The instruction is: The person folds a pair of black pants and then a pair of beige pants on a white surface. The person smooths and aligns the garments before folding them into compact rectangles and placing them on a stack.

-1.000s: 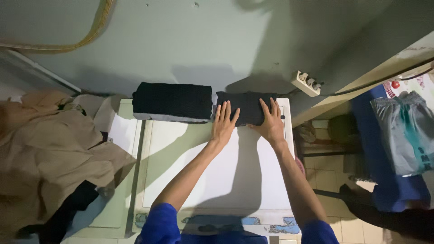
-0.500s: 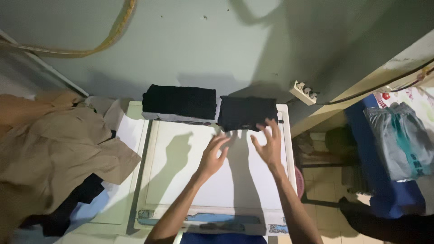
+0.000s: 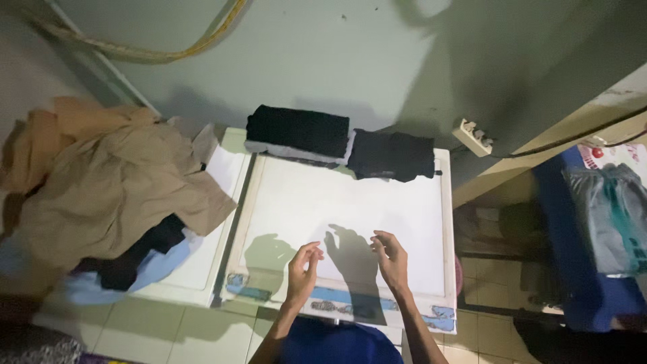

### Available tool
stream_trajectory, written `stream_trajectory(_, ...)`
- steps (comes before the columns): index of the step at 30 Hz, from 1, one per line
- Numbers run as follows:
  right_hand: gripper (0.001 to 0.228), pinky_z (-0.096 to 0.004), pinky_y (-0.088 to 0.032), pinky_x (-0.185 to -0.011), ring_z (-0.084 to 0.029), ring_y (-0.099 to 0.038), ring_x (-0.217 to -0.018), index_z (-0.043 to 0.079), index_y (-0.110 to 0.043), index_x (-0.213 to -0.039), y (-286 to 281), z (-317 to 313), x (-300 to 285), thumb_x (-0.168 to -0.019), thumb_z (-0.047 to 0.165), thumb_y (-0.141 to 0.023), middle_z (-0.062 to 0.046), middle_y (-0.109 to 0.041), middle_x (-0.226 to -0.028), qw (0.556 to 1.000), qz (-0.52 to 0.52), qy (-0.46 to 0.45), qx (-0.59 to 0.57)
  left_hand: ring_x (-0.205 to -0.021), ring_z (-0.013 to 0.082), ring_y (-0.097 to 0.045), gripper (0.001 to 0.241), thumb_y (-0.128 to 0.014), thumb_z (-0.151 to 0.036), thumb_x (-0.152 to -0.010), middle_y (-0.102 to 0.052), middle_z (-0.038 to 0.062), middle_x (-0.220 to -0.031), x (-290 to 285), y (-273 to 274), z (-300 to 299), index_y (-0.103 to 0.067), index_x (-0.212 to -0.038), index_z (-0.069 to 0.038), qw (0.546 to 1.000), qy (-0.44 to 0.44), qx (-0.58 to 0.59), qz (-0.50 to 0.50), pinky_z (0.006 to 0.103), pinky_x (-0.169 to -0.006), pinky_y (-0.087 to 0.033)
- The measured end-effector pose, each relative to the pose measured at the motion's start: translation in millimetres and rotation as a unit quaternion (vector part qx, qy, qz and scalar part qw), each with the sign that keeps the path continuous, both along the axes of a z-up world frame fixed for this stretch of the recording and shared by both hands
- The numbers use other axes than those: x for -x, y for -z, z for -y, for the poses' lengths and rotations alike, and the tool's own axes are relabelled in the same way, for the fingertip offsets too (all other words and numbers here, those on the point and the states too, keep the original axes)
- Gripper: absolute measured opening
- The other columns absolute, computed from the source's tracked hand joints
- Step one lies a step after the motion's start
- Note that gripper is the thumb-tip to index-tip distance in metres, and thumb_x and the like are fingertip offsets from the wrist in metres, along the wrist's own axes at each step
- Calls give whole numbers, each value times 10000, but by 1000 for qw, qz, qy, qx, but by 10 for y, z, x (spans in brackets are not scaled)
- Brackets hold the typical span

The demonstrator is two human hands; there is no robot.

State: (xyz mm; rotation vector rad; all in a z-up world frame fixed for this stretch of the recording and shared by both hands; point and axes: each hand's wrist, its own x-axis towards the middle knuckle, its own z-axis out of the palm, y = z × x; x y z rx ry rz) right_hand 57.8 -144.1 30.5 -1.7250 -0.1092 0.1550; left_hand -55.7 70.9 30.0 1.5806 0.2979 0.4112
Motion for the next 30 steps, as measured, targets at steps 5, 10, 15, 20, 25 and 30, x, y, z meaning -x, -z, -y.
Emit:
stream_trajectory(5, 282, -332, -593, -783, -187, -712, -897, -3, -625, -1237, -42, -162, 190, -1001, 152, -620, -130, -727, -1032, 999, 13, -24, -33, -949, 158, -713, 258, -558, -125, -1037, -717, 78, -946, 125, -157, -119, -641, -1255, -14, 1000, -12, -6, 1, 328, -898, -581)
stream_trajectory(10, 290, -337, -602, -776, -194, -708, -894, 10, -602, -1260, -98, -343, 300, -1006, 150, -612, -123, -721, -1028, 997, 9, -52, -51, -933, 181, -712, 253, -564, -142, -1048, -730, 94, -955, 249, -210, -296, -657, -1245, -12, 999, -35, -19, 4, 350, -904, -561)
stream_trajectory(15, 283, -339, -595, -776, -197, -705, -908, 14, -597, -1261, -136, -634, 394, -1005, 132, -610, -132, -715, -1038, 995, 9, -86, -53, -936, 181, -716, 247, -574, -142, -1039, -741, 93, -971, 430, -216, -571, -665, -1239, -30, 996, -66, -54, -9, 352, -859, -562)
stream_trajectory(20, 274, -326, -605, -776, -182, -719, -911, 29, -600, -1256, -210, -1064, 462, -1003, 136, -605, -112, -724, -1037, 993, 7, -116, -8, -961, 195, -694, 234, -574, -91, -1017, -751, 79, -1040, 619, -312, -997, -674, -1222, -38, 984, -112, -135, 30, 354, -814, -522)
stream_trajectory(25, 264, -331, -583, -771, -189, -698, -886, 21, -607, -1249, -254, -1650, 500, -1011, 136, -620, -117, -719, -1023, 989, 18, -139, -38, -943, 237, -652, 186, -616, -48, -990, -723, 107, -994, 859, -495, -1546, -694, -1159, -35, 966, -187, -179, 29, 348, -838, -503)
stream_trajectory(30, 257, -317, -584, -764, -172, -709, -878, 31, -617, -1240, -325, -2284, 543, -1009, 144, -618, -100, -727, -1026, 984, 26, -172, -23, -1046, 291, -616, 198, -639, -25, -941, -706, 94, -1070, 1070, -721, -2127, -694, -1126, -72, 916, -243, -317, 48, 420, -941, -458)
